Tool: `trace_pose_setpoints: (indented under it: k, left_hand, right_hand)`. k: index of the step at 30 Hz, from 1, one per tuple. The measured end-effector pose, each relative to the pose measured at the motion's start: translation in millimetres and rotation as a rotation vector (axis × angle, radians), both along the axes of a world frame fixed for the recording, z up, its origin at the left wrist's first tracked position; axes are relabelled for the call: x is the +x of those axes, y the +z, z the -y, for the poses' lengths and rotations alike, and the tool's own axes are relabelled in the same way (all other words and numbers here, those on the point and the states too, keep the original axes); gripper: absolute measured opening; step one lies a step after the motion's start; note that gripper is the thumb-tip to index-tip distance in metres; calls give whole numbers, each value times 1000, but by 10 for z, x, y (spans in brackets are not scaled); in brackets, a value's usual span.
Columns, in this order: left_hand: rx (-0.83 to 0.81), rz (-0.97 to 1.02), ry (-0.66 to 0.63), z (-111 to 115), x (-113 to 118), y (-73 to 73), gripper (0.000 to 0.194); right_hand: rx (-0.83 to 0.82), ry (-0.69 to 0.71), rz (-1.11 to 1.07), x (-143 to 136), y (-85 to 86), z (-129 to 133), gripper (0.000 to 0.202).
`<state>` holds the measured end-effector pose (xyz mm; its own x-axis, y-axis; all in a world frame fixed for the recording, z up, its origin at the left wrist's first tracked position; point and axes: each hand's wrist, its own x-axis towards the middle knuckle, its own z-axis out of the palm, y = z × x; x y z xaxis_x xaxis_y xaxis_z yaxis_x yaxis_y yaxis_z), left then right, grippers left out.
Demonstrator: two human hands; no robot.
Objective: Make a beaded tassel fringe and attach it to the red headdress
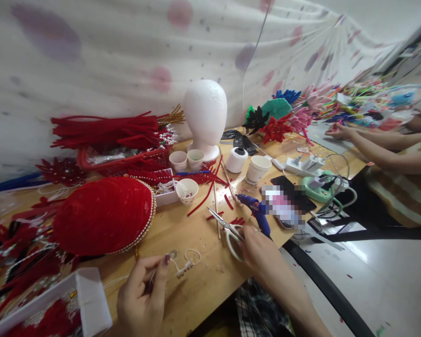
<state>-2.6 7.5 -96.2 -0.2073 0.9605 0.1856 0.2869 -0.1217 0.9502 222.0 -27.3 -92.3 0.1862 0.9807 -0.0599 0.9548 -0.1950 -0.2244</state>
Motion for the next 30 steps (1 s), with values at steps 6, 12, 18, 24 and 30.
trace_pose_setpoints:
  k: [6, 12, 18, 24, 30]
  left_hand:
    - [91, -104, -4, -79, -100, -33, 16]
    - [106, -193, -60, -147, -160, 14, 22]
    - [51, -285, -121, -132, -172, 90, 22]
    - [125, -419, -193, -146, -163, 137, 17]
    - [360, -623, -231, -173, -140, 205, 13]
  right_hand:
    - [-64, 134, -437, 151, 271, 304, 17]
    - [6, 272, -514, 74, 239, 193, 20]
    - [-7, 438, -455, 46, 288, 111, 19]
    - [-1, 520, -350, 60, 309, 77, 21]
    - [-45, 536, -281, 65, 289, 85, 23]
